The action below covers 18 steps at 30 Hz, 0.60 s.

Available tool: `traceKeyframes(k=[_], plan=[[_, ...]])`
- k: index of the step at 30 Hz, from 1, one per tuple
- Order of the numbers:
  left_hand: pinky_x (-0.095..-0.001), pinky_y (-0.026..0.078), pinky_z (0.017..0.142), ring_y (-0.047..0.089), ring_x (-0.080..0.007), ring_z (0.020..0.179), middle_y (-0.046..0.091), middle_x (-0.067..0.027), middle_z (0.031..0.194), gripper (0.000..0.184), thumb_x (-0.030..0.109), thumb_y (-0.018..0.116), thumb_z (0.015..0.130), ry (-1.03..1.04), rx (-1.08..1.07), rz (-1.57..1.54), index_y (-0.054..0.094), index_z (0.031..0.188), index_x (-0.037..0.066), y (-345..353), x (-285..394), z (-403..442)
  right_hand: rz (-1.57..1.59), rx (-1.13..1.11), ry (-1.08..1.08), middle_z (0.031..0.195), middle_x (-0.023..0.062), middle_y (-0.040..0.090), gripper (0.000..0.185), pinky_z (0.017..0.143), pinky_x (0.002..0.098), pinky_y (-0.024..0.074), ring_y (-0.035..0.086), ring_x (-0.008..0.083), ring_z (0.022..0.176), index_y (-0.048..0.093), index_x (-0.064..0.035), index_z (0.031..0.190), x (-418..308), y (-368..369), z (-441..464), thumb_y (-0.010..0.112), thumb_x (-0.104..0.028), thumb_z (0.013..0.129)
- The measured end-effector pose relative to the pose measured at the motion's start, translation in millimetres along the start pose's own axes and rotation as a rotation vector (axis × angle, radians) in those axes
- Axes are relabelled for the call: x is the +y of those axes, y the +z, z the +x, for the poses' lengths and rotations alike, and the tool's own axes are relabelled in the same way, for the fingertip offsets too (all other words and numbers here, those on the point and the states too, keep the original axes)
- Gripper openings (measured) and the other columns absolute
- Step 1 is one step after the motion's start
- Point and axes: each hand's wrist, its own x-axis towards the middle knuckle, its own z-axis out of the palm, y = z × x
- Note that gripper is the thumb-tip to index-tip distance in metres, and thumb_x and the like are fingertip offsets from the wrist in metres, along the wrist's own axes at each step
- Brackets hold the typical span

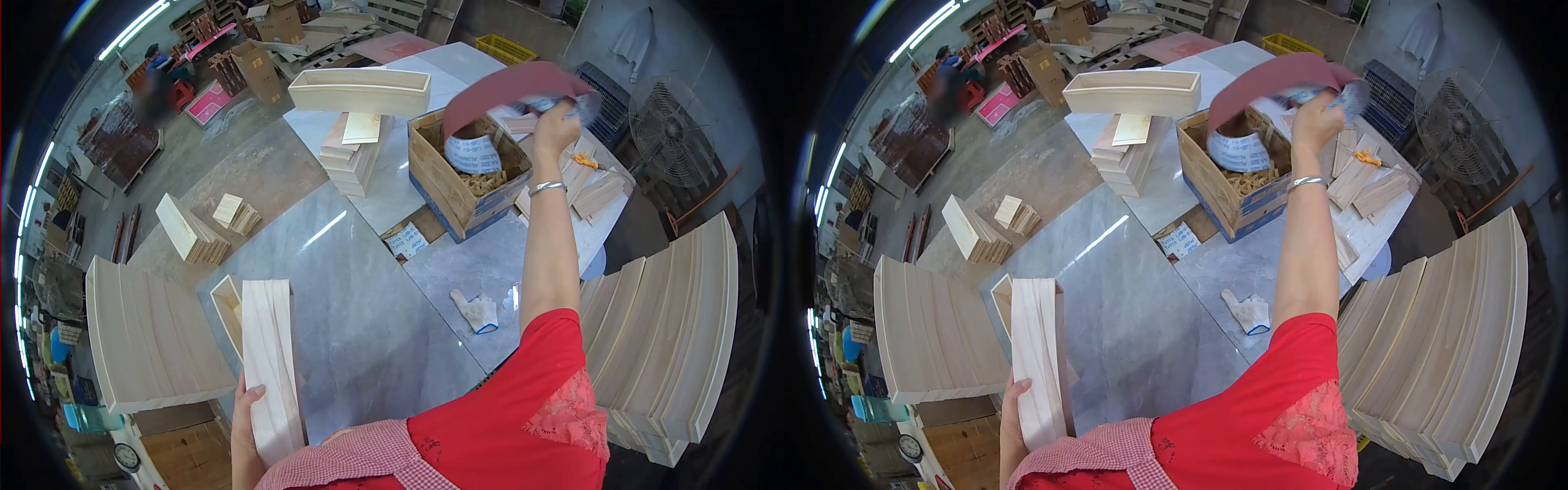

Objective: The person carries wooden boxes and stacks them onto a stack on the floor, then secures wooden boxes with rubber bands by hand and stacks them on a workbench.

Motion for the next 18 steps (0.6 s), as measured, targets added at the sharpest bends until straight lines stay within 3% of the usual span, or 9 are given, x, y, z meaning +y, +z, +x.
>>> traceKeyframes(k=[1,3,5,7,10,13,14,18], plan=[[-0.0384,0.052,0.084,0.061,-0.0288,0.101,0.058,-0.0173,0.119,0.084,0.026,0.066,0.066,0.005,0.016,-0.002,0.038,0.142,0.005,-0.4,-1.9,0.3,0.007,0.098,-0.110,0.086,0.0293,0.066,0.043,0.074,0.0500,0.0467,0.063,0.0473,0.084,0.064,0.0097,0.092,-14.2,-3.7,6.4,0.043,-0.027,0.096],[-0.0389,0.051,0.086,0.059,-0.0292,0.103,0.056,-0.0174,0.121,0.083,0.025,0.065,0.066,-0.011,0.029,-0.007,0.037,0.141,0.005,1.6,0.3,-3.0,-0.145,0.155,-0.002,0.087,0.0314,0.065,0.044,0.076,0.0512,0.0462,0.062,0.0478,0.085,0.062,0.0111,0.096,-17.9,-10.4,32.2,0.041,-0.028,0.096],[-0.0392,0.050,0.086,0.059,-0.0294,0.104,0.056,-0.0174,0.121,0.082,0.024,0.065,0.066,-0.018,0.033,-0.010,0.037,0.141,0.004,5.7,4.0,-5.5,-0.071,0.338,-0.159,0.087,0.0341,0.063,0.047,0.077,0.0519,0.0460,0.061,0.0496,0.083,0.059,0.0139,0.097,3.2,-13.9,77.2,0.042,-0.029,0.097],[-0.0393,0.050,0.086,0.059,-0.0295,0.103,0.056,-0.0173,0.120,0.081,0.024,0.065,0.066,-0.020,0.031,-0.015,0.038,0.140,0.004,10.7,5.9,-7.3,-0.190,0.243,-0.098,0.097,0.0336,0.061,0.045,0.087,0.0502,0.0447,0.058,0.0475,0.095,0.056,0.0149,0.104,14.2,-34.9,117.8,0.046,-0.028,0.095],[-0.0396,0.051,0.085,0.059,-0.0299,0.103,0.056,-0.0174,0.119,0.080,0.024,0.064,0.067,-0.043,0.071,-0.005,0.038,0.140,0.005,9.5,4.2,-7.5,-0.152,0.325,-0.540,0.120,0.0305,0.053,0.047,0.100,0.0487,0.0394,0.051,0.0438,0.113,0.052,0.0124,0.115,13.8,-56.9,158.9,0.051,-0.029,0.093],[-0.0394,0.051,0.085,0.060,-0.0300,0.103,0.056,-0.0176,0.119,0.080,0.025,0.063,0.068,-0.047,0.080,0.035,0.037,0.141,0.006,14.7,7.0,-6.8,-0.310,0.279,-0.681,0.133,0.0262,0.042,0.050,0.109,0.0479,0.0316,0.042,0.0413,0.125,0.045,0.0110,0.125,3.7,-79.3,155.3,0.052,-0.026,0.092],[-0.0393,0.051,0.085,0.059,-0.0299,0.103,0.056,-0.0176,0.119,0.080,0.025,0.064,0.068,-0.050,0.078,0.033,0.037,0.141,0.006,18.8,8.5,-8.0,-0.423,0.281,-0.708,0.134,0.0270,0.042,0.050,0.108,0.0489,0.0347,0.045,0.0433,0.122,0.044,0.0101,0.127,12.2,-84.9,156.2,0.050,-0.025,0.092],[-0.0392,0.051,0.086,0.059,-0.0295,0.104,0.056,-0.0173,0.120,0.080,0.025,0.064,0.068,-0.044,0.066,0.030,0.037,0.141,0.006,28.3,7.2,-6.5,-0.823,-0.011,-0.395,0.130,0.0310,0.044,0.051,0.098,0.0495,0.0437,0.051,0.0464,0.116,0.046,0.0082,0.126,135.0,-110.4,127.6,0.048,-0.029,0.092]])
